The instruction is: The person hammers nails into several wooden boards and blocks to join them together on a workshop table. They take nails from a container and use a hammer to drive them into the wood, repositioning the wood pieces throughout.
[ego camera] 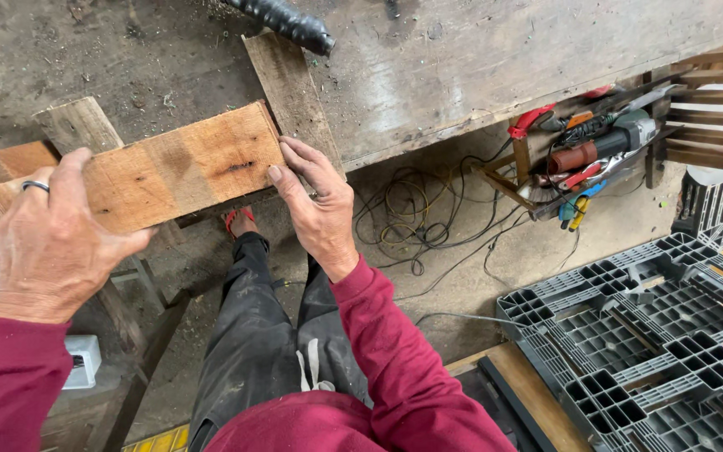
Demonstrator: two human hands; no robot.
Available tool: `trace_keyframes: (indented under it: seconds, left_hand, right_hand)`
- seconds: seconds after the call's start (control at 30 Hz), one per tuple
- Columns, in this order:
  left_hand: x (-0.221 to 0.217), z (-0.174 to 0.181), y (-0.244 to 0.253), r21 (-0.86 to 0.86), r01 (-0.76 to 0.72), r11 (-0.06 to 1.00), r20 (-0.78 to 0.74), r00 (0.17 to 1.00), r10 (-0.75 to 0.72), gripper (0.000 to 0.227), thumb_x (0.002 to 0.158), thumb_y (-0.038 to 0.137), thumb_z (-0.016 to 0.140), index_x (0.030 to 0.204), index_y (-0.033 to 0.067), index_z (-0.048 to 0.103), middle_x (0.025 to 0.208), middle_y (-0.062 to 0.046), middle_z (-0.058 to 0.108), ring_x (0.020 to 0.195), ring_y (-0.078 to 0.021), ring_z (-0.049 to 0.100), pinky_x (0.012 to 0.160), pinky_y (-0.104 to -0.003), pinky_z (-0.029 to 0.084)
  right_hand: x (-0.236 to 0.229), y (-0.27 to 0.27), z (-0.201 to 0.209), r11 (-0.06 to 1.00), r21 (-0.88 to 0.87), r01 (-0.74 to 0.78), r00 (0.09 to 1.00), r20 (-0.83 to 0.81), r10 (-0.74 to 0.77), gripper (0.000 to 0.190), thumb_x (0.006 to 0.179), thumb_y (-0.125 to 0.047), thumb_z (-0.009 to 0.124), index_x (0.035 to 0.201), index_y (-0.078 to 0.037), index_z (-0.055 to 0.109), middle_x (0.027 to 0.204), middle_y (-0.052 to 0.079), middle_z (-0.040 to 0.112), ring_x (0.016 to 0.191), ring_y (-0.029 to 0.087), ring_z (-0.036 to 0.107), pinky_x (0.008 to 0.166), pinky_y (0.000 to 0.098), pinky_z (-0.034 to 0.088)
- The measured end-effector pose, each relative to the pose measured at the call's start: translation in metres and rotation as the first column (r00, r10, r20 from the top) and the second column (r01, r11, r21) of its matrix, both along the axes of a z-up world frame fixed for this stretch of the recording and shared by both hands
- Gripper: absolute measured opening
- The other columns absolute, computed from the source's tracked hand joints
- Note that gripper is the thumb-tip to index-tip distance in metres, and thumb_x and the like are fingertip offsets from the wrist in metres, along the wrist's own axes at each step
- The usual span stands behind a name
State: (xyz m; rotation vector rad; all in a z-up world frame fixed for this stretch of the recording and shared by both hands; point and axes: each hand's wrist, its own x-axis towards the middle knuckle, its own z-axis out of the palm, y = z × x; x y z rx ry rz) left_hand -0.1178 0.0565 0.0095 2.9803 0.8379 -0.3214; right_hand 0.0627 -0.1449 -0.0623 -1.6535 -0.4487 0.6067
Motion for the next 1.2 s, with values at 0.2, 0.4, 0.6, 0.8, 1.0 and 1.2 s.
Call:
trace_keyframes:
  seconds: [0.2,0.4,0.6,0.8,1.0,1.2]
  left_hand:
    - [0.042,0.010,-0.014,-0.069,0.025,0.997,-0.151,0.988,-0.035,0.137,0.060,0.084,0.069,0.155,-0.0110,0.042,0.081,-0.010,0.060,0.061,-0.0176,0.057,0.045,-0.027,0.050]
    - [0.101,0.005,-0.036,-0.152,0.146,0.978,0.134,0.983,-0.126,0.121,0.063,0.072,0.083,0.146,-0.0082,0.047,0.099,-0.016,0.061,0.084,-0.0260,0.064,0.058,-0.034,0.057]
    - [0.125,0.016,-0.045,-0.241,0.053,0.969,0.132,0.991,-0.022,0.095,0.061,0.047,0.094,0.131,-0.0028,0.054,0.105,-0.018,0.061,0.096,-0.0331,0.066,0.068,-0.041,0.059]
    - [0.126,0.009,-0.045,-0.235,0.073,0.969,0.123,0.991,-0.045,0.100,0.058,0.044,0.094,0.134,-0.0052,0.052,0.107,-0.020,0.060,0.098,-0.0343,0.067,0.069,-0.041,0.059]
    - [0.124,0.001,-0.048,-0.284,0.066,0.957,0.159,0.987,-0.021,0.096,0.064,0.039,0.093,0.137,-0.0067,0.050,0.105,-0.019,0.059,0.100,-0.0348,0.066,0.072,-0.041,0.059]
    - [0.125,-0.003,-0.048,-0.308,0.069,0.949,0.185,0.983,-0.011,0.094,0.066,0.036,0.092,0.137,-0.0075,0.049,0.107,-0.020,0.059,0.101,-0.0348,0.066,0.074,-0.040,0.060]
  right_hand:
    - [0.032,-0.011,0.008,0.957,0.016,-0.291,0.953,0.089,0.289,0.086,0.083,-0.017,0.090,0.155,-0.002,0.045,0.148,0.014,0.058,0.135,0.024,0.059,0.117,0.0340,0.048]
    - [0.094,0.009,-0.009,0.663,-0.394,-0.636,0.630,0.231,0.742,0.114,0.073,-0.018,0.092,0.163,-0.014,0.023,0.152,0.019,0.041,0.116,0.033,0.067,0.096,0.0386,0.062]
    - [0.103,0.033,-0.015,0.597,-0.489,-0.637,0.532,0.281,0.798,0.104,0.073,-0.036,0.094,0.154,-0.015,0.032,0.133,0.014,0.048,0.097,0.036,0.070,0.077,0.0442,0.061]
    - [0.098,0.027,-0.015,0.677,-0.462,-0.573,0.613,0.307,0.728,0.098,0.067,-0.032,0.093,0.146,-0.015,0.038,0.137,0.008,0.051,0.098,0.036,0.070,0.074,0.0460,0.060]
    - [0.103,0.025,-0.025,0.696,-0.417,-0.584,0.599,0.356,0.717,0.099,0.066,-0.030,0.093,0.148,-0.016,0.040,0.138,0.006,0.053,0.101,0.035,0.071,0.077,0.0432,0.062]
    - [0.103,0.025,-0.025,0.682,-0.420,-0.599,0.602,0.326,0.729,0.100,0.067,-0.032,0.094,0.149,-0.016,0.039,0.138,0.006,0.054,0.097,0.034,0.072,0.076,0.0421,0.063]
